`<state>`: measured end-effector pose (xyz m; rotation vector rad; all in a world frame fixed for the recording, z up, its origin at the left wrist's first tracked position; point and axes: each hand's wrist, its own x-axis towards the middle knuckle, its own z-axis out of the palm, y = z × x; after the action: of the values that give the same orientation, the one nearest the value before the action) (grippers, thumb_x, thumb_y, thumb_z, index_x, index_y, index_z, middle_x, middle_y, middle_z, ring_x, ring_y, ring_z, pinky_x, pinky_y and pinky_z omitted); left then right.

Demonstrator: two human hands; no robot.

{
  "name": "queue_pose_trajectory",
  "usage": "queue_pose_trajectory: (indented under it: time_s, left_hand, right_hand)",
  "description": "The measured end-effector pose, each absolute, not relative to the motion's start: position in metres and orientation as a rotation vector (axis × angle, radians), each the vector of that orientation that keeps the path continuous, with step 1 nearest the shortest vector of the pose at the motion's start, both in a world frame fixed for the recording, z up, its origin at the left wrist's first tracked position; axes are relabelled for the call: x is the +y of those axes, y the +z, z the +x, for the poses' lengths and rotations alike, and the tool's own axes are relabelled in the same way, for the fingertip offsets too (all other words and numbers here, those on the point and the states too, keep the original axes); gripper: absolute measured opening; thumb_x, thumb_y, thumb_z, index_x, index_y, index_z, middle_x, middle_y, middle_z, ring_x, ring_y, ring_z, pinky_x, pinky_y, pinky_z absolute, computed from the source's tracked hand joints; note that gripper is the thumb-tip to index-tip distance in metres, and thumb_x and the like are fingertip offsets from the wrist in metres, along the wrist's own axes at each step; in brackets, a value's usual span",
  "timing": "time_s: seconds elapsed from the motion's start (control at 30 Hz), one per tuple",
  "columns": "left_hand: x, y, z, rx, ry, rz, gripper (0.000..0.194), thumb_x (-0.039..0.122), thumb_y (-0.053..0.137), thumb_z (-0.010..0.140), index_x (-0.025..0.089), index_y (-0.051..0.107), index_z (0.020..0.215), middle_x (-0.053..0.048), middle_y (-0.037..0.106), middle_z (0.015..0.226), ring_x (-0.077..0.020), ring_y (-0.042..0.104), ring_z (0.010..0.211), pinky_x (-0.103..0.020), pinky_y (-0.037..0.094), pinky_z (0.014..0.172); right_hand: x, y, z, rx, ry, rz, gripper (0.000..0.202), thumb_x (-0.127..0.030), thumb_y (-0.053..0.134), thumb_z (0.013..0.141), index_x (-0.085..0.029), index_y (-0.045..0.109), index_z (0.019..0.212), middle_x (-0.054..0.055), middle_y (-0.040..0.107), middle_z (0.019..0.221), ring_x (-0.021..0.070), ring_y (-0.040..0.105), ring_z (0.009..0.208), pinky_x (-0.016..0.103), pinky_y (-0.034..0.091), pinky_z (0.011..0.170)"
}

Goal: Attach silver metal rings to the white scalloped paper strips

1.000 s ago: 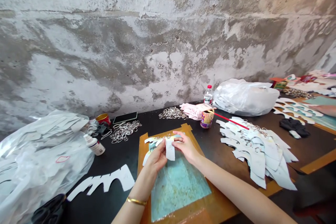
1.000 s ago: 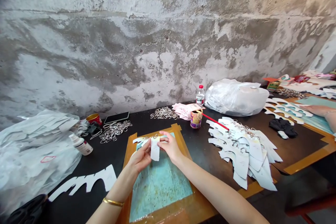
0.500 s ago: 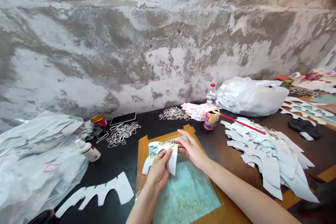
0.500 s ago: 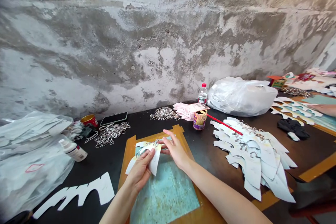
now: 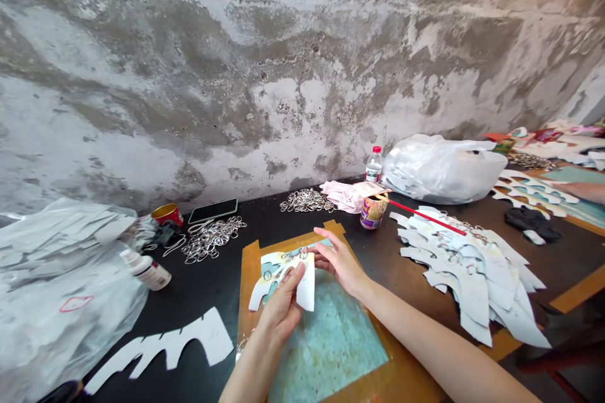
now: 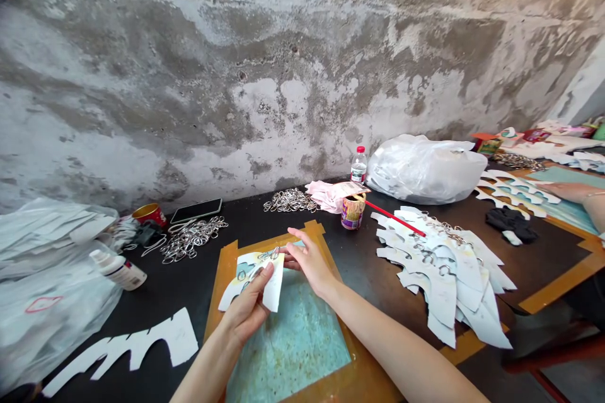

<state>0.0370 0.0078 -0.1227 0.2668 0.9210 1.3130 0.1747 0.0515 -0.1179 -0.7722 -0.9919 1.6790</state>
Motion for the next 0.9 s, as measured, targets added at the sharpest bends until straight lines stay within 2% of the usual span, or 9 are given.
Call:
queue_pose_trajectory:
  time_s: [0.23, 0.37, 0.47, 0.57, 0.73, 0.83, 0.9]
  left_hand:
    - [0.008, -0.122, 0.037, 0.925, 1.334, 0.315, 0.019, 0.008, 0.070, 0.078, 0.012, 0.070, 0.096, -0.009, 0.075, 0.089, -0.0169, 0.071, 0.075, -0.023, 0.057, 0.074]
    - [0.006, -0.121, 0.035, 0.931, 1.363, 0.381, 0.026, 0.015, 0.080, 0.070, 0.010, 0.070, 0.093, -0.009, 0.075, 0.084, -0.0168, 0.071, 0.068, -0.020, 0.055, 0.061]
    - [0.006, -0.122, 0.034, 0.938, 1.386, 0.406, 0.028, 0.017, 0.083, 0.065, 0.010, 0.070, 0.089, -0.008, 0.075, 0.080, -0.0159, 0.070, 0.062, -0.020, 0.054, 0.057]
    - [0.007, -0.122, 0.035, 0.932, 1.408, 0.421, 0.029, 0.016, 0.083, 0.066, 0.011, 0.070, 0.091, -0.009, 0.075, 0.082, -0.0161, 0.070, 0.062, -0.021, 0.055, 0.060]
    - [0.007, -0.120, 0.036, 0.896, 1.448, 0.460, 0.041, 0.016, 0.082, 0.067, 0.013, 0.067, 0.105, -0.009, 0.075, 0.092, -0.0202, 0.072, 0.080, -0.027, 0.056, 0.078]
    - [0.007, -0.121, 0.036, 0.902, 1.477, 0.506, 0.047, 0.017, 0.083, 0.065, 0.014, 0.067, 0.109, -0.009, 0.075, 0.096, -0.0213, 0.071, 0.087, -0.028, 0.054, 0.083]
    - [0.006, -0.122, 0.036, 0.929, 1.490, 0.538, 0.045, 0.018, 0.083, 0.065, 0.015, 0.068, 0.107, -0.009, 0.075, 0.095, -0.0212, 0.071, 0.088, -0.027, 0.054, 0.081]
  right_hand:
    - [0.048, -0.119, 0.173, -1.034, 1.663, -0.746, 0.054, -0.040, 0.070, 0.080, -0.026, 0.049, 0.128, 0.002, 0.069, 0.091, 0.0177, 0.068, 0.087, 0.032, 0.054, 0.081]
    - [0.045, -0.119, 0.171, -1.072, 1.630, -0.777, 0.052, -0.034, 0.073, 0.077, -0.028, 0.053, 0.125, 0.000, 0.064, 0.086, 0.0171, 0.064, 0.088, 0.029, 0.054, 0.077]
    - [0.044, -0.119, 0.171, -1.090, 1.631, -0.770, 0.058, -0.029, 0.076, 0.073, -0.030, 0.052, 0.126, -0.001, 0.064, 0.089, 0.0152, 0.063, 0.087, 0.027, 0.053, 0.076]
    - [0.044, -0.121, 0.172, -1.089, 1.635, -0.759, 0.065, -0.024, 0.078, 0.070, -0.031, 0.050, 0.129, -0.001, 0.064, 0.091, 0.0135, 0.063, 0.083, 0.026, 0.052, 0.076]
    - [0.049, -0.126, 0.174, -1.007, 1.709, -0.734, 0.065, -0.026, 0.080, 0.067, -0.030, 0.052, 0.126, -0.001, 0.064, 0.090, 0.0144, 0.063, 0.081, 0.028, 0.052, 0.076]
    - [0.051, -0.122, 0.177, -1.145, 1.665, -0.719, 0.049, -0.034, 0.072, 0.078, -0.029, 0.056, 0.124, 0.003, 0.063, 0.106, 0.0180, 0.062, 0.095, 0.031, 0.051, 0.080]
    - [0.050, -0.115, 0.180, -1.323, 1.447, -0.742, 0.032, -0.036, 0.062, 0.086, -0.027, 0.062, 0.117, 0.005, 0.061, 0.115, 0.0201, 0.059, 0.102, 0.033, 0.049, 0.084]
